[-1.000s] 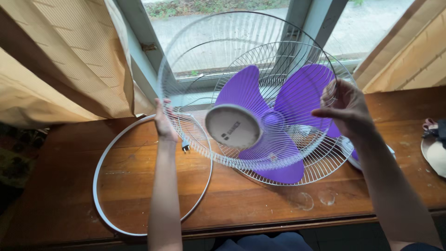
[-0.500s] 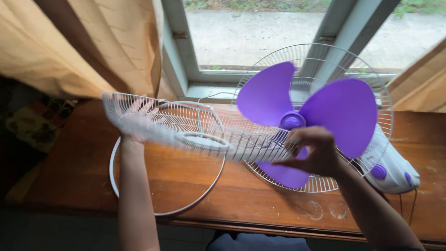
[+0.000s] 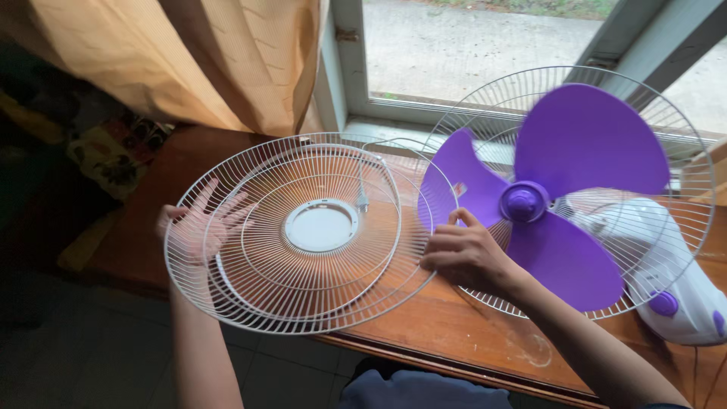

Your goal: The person disassembles a purple table fan on a wooden table. They remove the front grille, unscrew the central hub to detach the blades, and then remove the rear grille.

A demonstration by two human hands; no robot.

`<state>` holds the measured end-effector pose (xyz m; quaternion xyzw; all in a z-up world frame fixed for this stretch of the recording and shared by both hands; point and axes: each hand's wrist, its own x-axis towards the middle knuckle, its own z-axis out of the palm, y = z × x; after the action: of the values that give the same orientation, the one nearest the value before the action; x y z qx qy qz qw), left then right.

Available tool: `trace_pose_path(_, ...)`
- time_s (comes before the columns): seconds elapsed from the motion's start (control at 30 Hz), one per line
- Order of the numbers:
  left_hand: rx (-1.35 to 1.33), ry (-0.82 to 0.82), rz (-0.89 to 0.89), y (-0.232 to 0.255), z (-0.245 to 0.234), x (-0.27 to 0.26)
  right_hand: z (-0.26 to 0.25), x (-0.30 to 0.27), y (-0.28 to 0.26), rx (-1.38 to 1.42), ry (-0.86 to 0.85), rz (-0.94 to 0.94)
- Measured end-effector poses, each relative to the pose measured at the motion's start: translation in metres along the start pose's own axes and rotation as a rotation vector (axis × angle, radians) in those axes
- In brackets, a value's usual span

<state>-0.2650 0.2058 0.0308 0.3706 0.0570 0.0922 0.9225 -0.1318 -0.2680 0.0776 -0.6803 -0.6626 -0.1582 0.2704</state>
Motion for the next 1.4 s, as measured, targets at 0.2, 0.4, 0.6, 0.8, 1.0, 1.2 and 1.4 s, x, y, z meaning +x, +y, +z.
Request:
trace_pose_path(0.2, 0.057, 0.110, 0.115, -0.011, -0.034, -0.025, 0.047, -0.005, 0.036, -0.180, -0.063, 0.010)
trace_pose_path(0.4, 0.132, 0.132, 0.114, -0.027, -0.078, -0.039, 0.101, -0.010, 0.063, -0.395, -0.214, 0.101)
trace_pose_path(0.6, 0.148, 0.226, 0.096, -0.042, -0.116, -0.041, 0.148, -0.010, 0.084, -0.457, -0.190, 0.047)
trace_pose_path(0.8, 0.172, 0.280, 0.140, -0.056, -0.138, -0.039, 0.171, -0.005, 0.098, -0.483, -0.313, 0.110)
trace_pose_path(1.0, 0.191, 0.323, 0.171, -0.066, -0.157, -0.035, 0.182, 0.000, 0.105, -0.559, -0.303, 0.097)
trace_pose_path(1.2, 0.134, 0.320, 0.231, -0.077, -0.168, -0.030, 0.191, 0.001, 0.112, -0.440, -0.203, 0.204)
trace_pose_path(1.4, 0.241, 0.452, 0.255, -0.082, -0.181, -0.027, 0.183, 0.006, 0.115, -0.388, -0.226, 0.235)
